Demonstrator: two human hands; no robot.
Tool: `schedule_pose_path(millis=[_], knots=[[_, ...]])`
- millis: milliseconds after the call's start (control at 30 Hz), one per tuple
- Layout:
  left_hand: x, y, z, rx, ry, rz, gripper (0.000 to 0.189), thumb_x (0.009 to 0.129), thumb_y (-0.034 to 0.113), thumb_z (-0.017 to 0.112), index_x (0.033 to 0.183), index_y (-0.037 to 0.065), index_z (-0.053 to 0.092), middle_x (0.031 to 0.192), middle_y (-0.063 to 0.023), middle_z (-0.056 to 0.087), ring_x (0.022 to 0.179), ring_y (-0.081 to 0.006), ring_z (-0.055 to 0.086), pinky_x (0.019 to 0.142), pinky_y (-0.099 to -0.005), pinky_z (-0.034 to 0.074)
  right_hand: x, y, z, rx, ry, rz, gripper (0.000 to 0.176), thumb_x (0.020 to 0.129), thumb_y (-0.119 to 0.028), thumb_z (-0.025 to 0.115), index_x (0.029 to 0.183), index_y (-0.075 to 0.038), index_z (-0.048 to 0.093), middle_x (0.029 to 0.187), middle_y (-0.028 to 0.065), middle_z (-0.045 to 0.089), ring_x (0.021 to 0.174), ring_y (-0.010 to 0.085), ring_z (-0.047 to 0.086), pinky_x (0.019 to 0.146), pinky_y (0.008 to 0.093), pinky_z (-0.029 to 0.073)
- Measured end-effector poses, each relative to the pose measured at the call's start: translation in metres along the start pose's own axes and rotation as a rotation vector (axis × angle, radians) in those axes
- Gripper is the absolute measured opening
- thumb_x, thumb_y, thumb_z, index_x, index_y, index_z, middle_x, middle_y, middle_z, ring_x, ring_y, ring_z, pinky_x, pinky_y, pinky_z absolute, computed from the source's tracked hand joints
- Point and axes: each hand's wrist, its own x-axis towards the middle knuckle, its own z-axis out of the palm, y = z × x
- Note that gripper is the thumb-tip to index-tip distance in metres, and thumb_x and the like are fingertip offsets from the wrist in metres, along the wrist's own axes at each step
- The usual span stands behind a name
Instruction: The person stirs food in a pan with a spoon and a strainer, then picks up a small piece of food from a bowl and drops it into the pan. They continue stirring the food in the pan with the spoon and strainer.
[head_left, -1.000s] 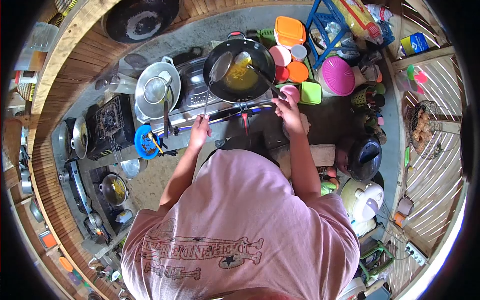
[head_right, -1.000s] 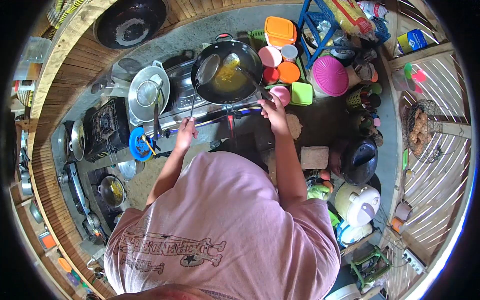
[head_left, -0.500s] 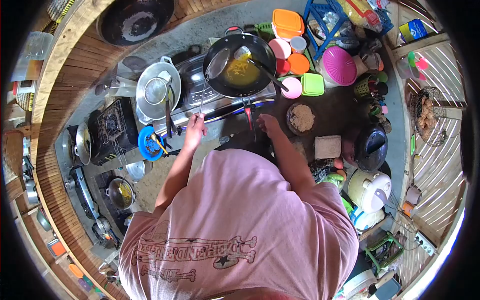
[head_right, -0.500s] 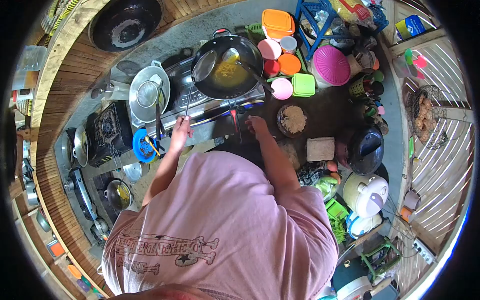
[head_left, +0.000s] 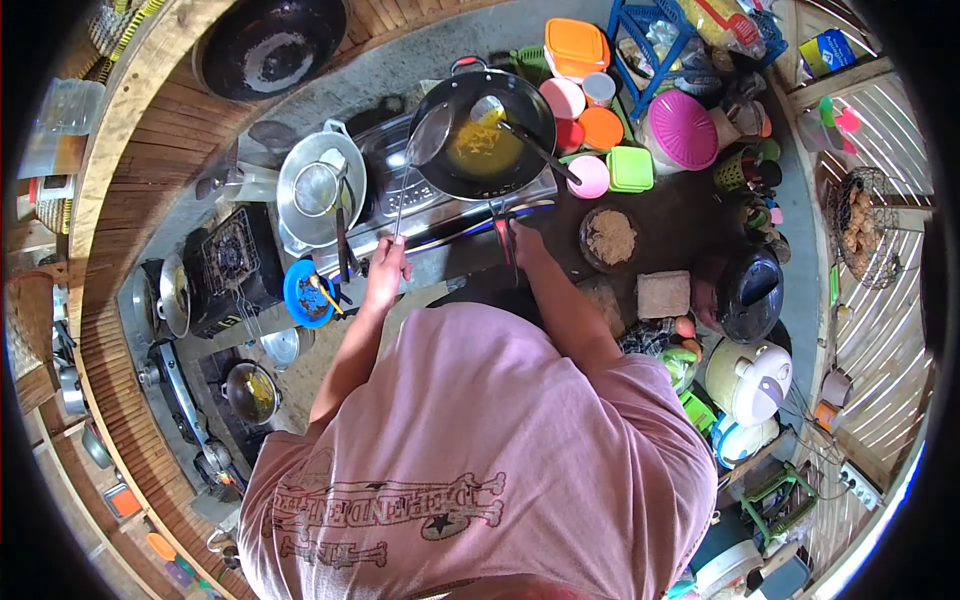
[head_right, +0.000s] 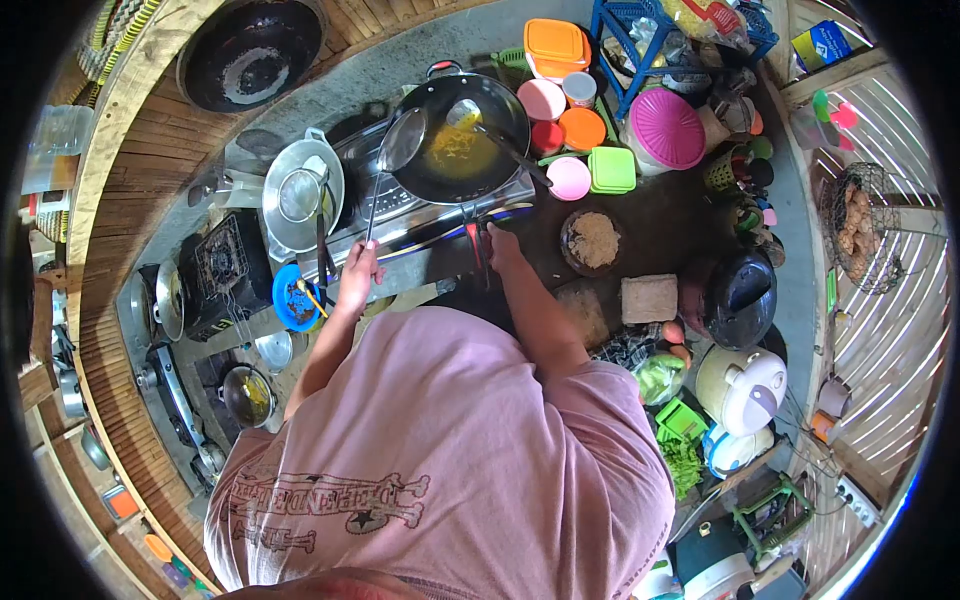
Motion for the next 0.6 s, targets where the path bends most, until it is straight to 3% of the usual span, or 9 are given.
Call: schedule_pose_path(millis=[233,600], knots=[[-0.0004,0.0029,0.0013,-0.012,-0.017,-0.020,0.029,0.106,0.031,0.048,0.108,0.003,0.055,0.065,0.0008,0.042,0.052,-0.0119,0.041,0.059,-0.0303,0.043,-0.0019,0.0020,0.0010,0.045,-0.018,0.034,0.022,0.103,-0.025,0.056,0.096,-0.007,0.065,0.084,0.0078,0.068,0.074,0.0241,0.067,0.069,0.0420,0.058],[0.0056,0.0005,0.0045,-0.009,-0.010,0.002,0.029,0.107,0.031,0.048,0.108,0.002,0.055,0.065,0.0005,0.042,0.052,-0.0118,0.041,0.055,-0.0296,0.042,-0.0087,-0.0028,0.0073,0.016,0.069,-0.009,0.016,0.101,-0.020,0.058,0.096,-0.007,0.066,0.082,0.0078,0.067,0.071,0.0215,0.066,0.065,0.0383,0.056]])
